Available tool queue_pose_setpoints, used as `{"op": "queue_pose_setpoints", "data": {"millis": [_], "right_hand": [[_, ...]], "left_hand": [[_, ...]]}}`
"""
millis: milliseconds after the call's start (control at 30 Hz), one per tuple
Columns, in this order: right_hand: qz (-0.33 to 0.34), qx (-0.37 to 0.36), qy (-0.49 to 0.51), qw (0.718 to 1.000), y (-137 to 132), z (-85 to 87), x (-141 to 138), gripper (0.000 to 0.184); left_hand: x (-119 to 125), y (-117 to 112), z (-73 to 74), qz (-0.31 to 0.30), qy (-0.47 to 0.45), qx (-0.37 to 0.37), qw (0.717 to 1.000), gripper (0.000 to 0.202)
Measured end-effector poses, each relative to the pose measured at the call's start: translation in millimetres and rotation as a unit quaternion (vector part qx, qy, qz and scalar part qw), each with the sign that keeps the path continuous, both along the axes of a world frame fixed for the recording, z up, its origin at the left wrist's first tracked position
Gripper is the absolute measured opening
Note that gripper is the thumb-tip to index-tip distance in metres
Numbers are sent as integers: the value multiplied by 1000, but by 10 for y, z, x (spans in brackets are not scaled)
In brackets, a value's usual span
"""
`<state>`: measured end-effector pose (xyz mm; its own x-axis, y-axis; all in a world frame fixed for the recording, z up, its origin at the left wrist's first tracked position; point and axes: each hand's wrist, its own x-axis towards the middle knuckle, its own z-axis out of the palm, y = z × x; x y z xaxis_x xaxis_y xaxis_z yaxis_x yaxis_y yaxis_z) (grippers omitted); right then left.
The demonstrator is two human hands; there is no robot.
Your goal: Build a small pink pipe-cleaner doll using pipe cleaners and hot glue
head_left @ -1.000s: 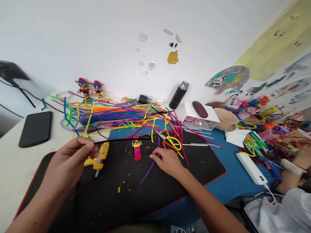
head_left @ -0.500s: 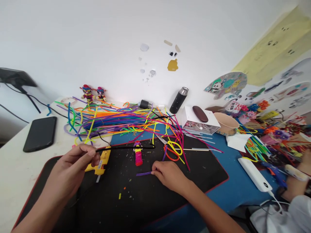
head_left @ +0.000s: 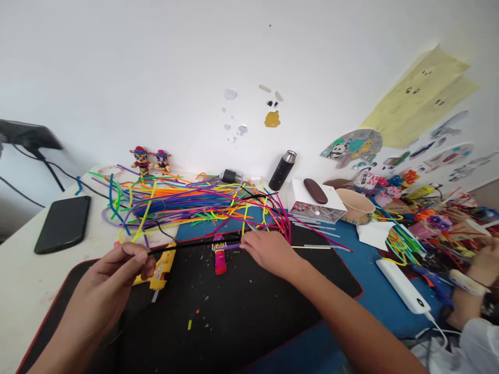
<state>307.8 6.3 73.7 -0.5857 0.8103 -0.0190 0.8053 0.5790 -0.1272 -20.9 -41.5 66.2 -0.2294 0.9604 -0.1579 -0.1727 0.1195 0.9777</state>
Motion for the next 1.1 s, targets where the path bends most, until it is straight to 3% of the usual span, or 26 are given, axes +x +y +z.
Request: {"op": "queue_pose_setpoints", "data": {"millis": [100, 200, 433, 533, 633, 733, 867, 967, 1100], "right_hand": [[-83, 16, 23, 996, 324, 35, -33, 17], [-132, 2, 143, 981, 469, -60, -87, 13], [-143, -107, 354, 918, 118, -393, -122, 22], [-193, -186, 423, 866, -25, -369, -63, 26], [-180, -251, 447, 840, -173, -279, -82, 28], [-140, -288, 410, 854, -330, -206, -208, 29], [-89, -264, 372, 885, -458, -196, -419, 29], [-87, -266, 373, 884, -490, -235, -528, 21], [-97, -269, 394, 874, -535, -289, -576, 31]], "left_hand": [[-21, -15, -43, 0, -9, 2, 1000, 57], [-60, -42, -107, -22, -1, 29, 999, 50], [-118, -83, -199, -94, 38, 51, 994, 35], [-77, -74, -185, -142, 74, 32, 987, 33], [21, -71, -151, -196, 106, 13, 975, 32], [164, -64, -120, -215, 114, 12, 970, 31], [341, -38, -101, -225, 116, 17, 967, 30], [404, -26, -100, -223, 113, 16, 968, 29], [393, -36, -133, -236, 84, 18, 968, 29]]}}
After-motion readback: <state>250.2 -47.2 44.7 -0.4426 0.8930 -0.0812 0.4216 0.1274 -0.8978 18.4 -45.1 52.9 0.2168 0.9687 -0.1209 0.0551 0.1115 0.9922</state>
